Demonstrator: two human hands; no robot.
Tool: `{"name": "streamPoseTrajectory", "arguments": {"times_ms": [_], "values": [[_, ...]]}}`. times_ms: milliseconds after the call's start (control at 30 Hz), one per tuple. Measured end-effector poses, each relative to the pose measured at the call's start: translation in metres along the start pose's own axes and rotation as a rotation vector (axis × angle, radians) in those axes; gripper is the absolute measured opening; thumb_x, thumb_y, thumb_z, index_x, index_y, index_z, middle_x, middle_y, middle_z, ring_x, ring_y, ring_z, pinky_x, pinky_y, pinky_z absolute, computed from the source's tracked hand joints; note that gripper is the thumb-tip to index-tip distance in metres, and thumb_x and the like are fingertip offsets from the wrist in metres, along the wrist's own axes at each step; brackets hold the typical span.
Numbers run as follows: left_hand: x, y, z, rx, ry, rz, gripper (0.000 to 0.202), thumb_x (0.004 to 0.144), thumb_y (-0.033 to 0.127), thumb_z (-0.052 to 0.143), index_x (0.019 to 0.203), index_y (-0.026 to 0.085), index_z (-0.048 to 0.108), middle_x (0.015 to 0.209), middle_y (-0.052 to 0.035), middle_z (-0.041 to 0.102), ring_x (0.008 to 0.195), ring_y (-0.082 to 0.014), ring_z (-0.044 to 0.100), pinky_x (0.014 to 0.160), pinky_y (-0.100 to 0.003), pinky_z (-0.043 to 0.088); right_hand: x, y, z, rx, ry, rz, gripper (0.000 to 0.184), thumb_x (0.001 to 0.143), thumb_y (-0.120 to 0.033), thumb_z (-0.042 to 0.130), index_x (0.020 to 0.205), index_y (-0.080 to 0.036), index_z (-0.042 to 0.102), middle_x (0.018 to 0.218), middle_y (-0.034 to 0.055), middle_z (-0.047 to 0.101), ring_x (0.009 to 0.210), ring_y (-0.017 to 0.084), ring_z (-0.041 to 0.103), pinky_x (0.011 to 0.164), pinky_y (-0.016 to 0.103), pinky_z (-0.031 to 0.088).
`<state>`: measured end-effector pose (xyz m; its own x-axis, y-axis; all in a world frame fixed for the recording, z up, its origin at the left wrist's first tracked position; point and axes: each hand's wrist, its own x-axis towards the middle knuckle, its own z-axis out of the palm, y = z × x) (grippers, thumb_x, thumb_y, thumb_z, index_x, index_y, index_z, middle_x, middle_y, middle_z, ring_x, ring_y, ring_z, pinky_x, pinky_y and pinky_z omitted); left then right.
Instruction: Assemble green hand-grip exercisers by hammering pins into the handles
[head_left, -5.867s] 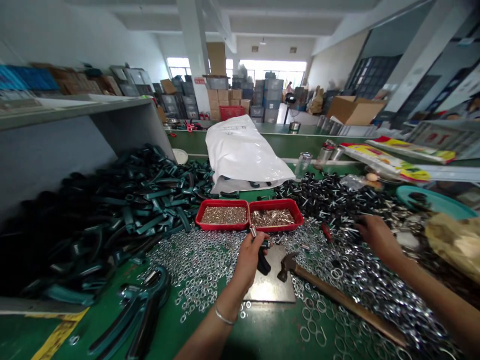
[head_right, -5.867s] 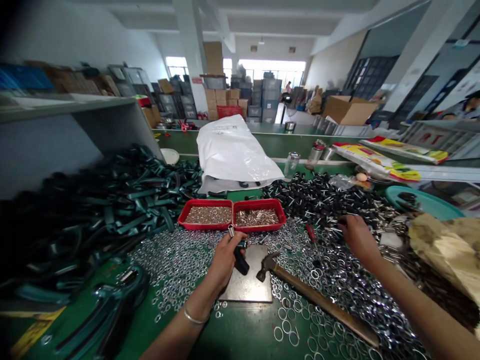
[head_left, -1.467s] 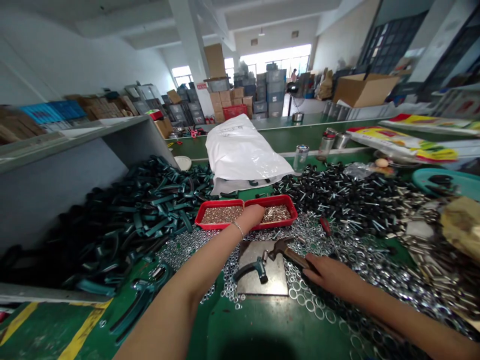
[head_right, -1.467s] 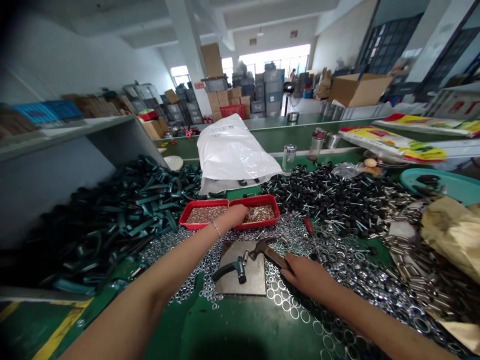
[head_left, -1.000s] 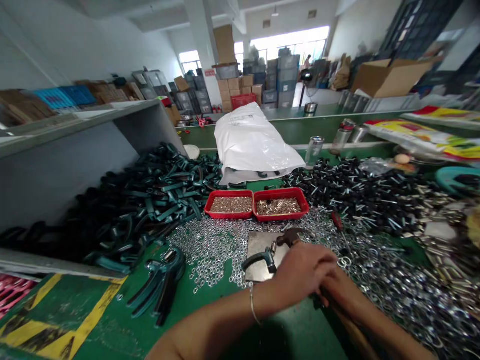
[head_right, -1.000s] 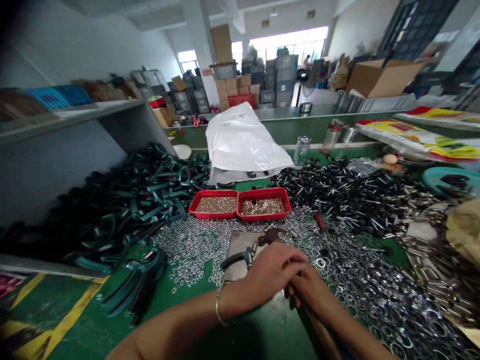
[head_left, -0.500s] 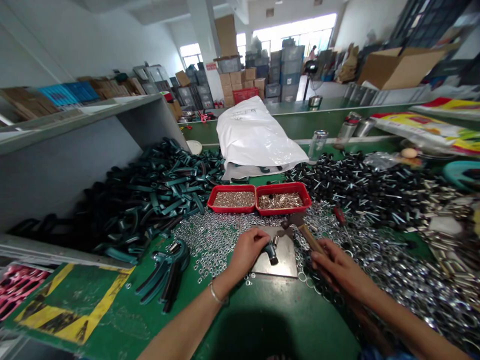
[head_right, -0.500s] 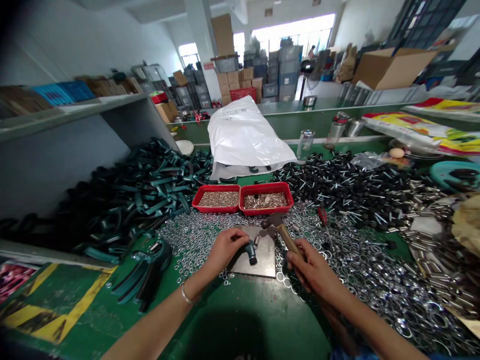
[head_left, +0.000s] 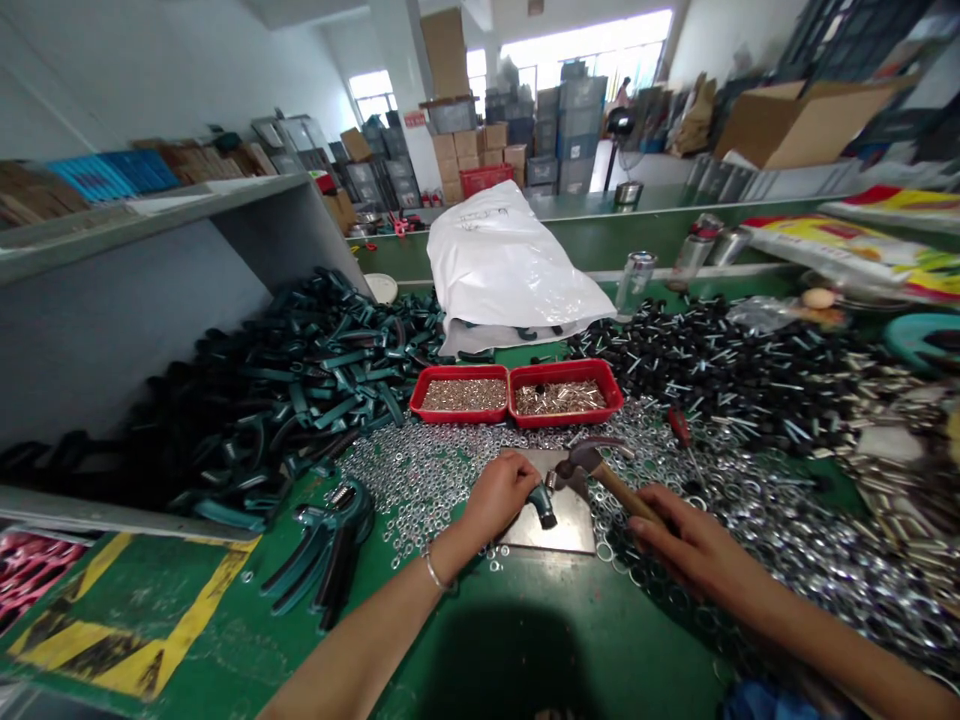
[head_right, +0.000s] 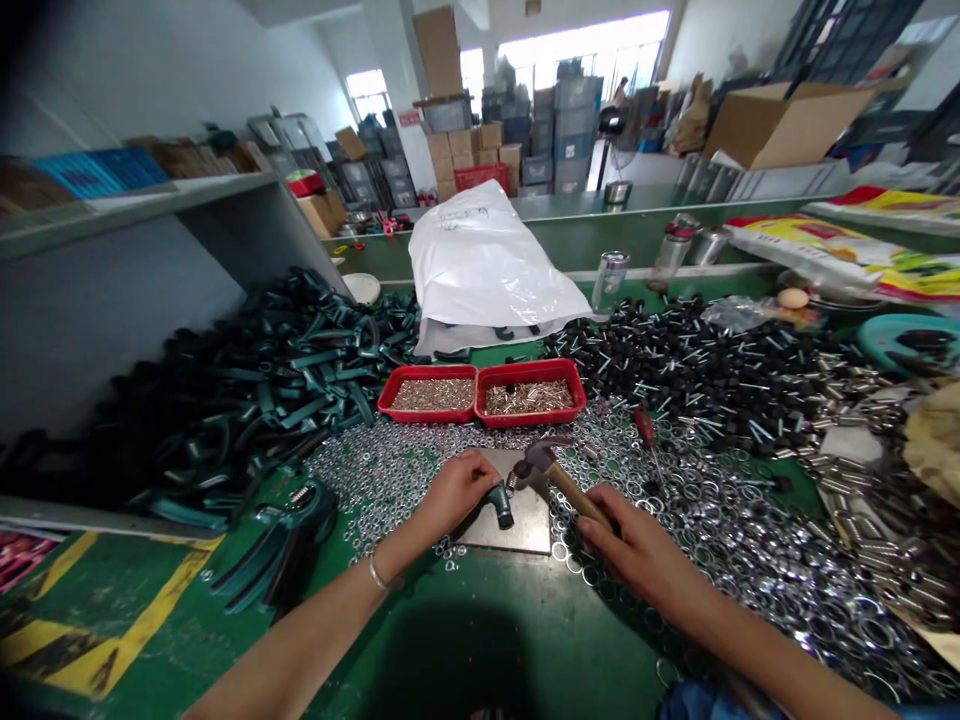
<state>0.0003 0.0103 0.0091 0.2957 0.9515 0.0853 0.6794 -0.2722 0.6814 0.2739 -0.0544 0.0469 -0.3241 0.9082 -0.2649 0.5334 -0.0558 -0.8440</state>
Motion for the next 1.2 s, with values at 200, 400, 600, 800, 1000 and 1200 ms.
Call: {"name": "streamPoseTrajectory", "arguments": {"times_ms": [200,400,600,800,1000,1200], "values": [[-0.019,0.014,-0.008,0.319,-0.051,0.248,0.048,0.084,0.044,0.067,0.122,0.017,0.058,0.121,-0.0133,0.059,0.115,-0.0317,0.052,0.102,-0.049,0.038,-0.006,-0.017,-0.004,-0.209,0.043,-0.102,0.025,0.097,-0.046,0.044,0.099,-0.023,0.054,0.079,0.0011,0.062,0.068,0.018,0.060,0.061,0.029,0.047],[-0.043,0.017,0.007,0.142,-0.014,0.009,0.100,0.073,0.044,0.078,0.150,0.016,0.020,0.120,-0.0143,0.057,0.115,-0.0333,0.052,0.103,-0.052,0.039,-0.008,-0.039,0.005,-0.375,0.188,-0.255,0.036,0.100,-0.044,0.036,0.123,-0.022,0.052,0.107,0.0110,0.068,0.090,0.025,0.066,0.078,0.035,0.050],[-0.039,0.012,0.007,0.048,-0.061,-0.028,0.101,0.071,0.034,0.079,0.150,0.013,0.019,0.116,-0.0136,0.062,0.117,-0.0351,0.050,0.105,-0.053,0.036,0.014,-0.004,0.015,-0.312,0.012,-0.072,0.036,0.099,-0.050,0.035,0.093,-0.022,0.057,0.076,0.0050,0.066,0.067,0.022,0.063,0.066,0.034,0.049],[-0.056,0.027,-0.003,-0.259,0.059,-0.101,0.081,0.076,0.037,0.076,0.144,0.022,0.035,0.119,-0.0109,0.059,0.113,-0.0278,0.054,0.104,-0.048,0.040,0.021,0.001,-0.004,-0.299,0.408,-0.188,0.042,0.091,-0.056,0.048,0.109,-0.021,0.063,0.104,0.0120,0.065,0.101,0.030,0.060,0.091,0.048,0.046],[-0.075,0.044,-0.008,-0.352,0.052,0.084,0.082,0.074,0.037,0.078,0.143,0.029,0.034,0.124,-0.0094,0.055,0.114,-0.0267,0.053,0.102,-0.046,0.044,0.038,-0.040,0.013,0.258,-0.093,-0.073,0.037,0.093,-0.052,0.051,0.115,-0.023,0.056,0.072,-0.0008,0.061,0.067,0.019,0.061,0.068,0.034,0.050],[-0.072,0.020,-0.006,-0.160,-0.044,0.275,0.081,0.072,0.050,0.078,0.139,0.026,0.039,0.116,-0.0118,0.059,0.105,-0.0298,0.056,0.094,-0.048,0.049,0.047,-0.020,0.034,0.505,-0.236,-0.103,0.030,0.087,-0.050,0.062,0.099,-0.024,0.053,0.076,-0.0030,0.058,0.059,0.015,0.057,0.056,0.028,0.049]]}}
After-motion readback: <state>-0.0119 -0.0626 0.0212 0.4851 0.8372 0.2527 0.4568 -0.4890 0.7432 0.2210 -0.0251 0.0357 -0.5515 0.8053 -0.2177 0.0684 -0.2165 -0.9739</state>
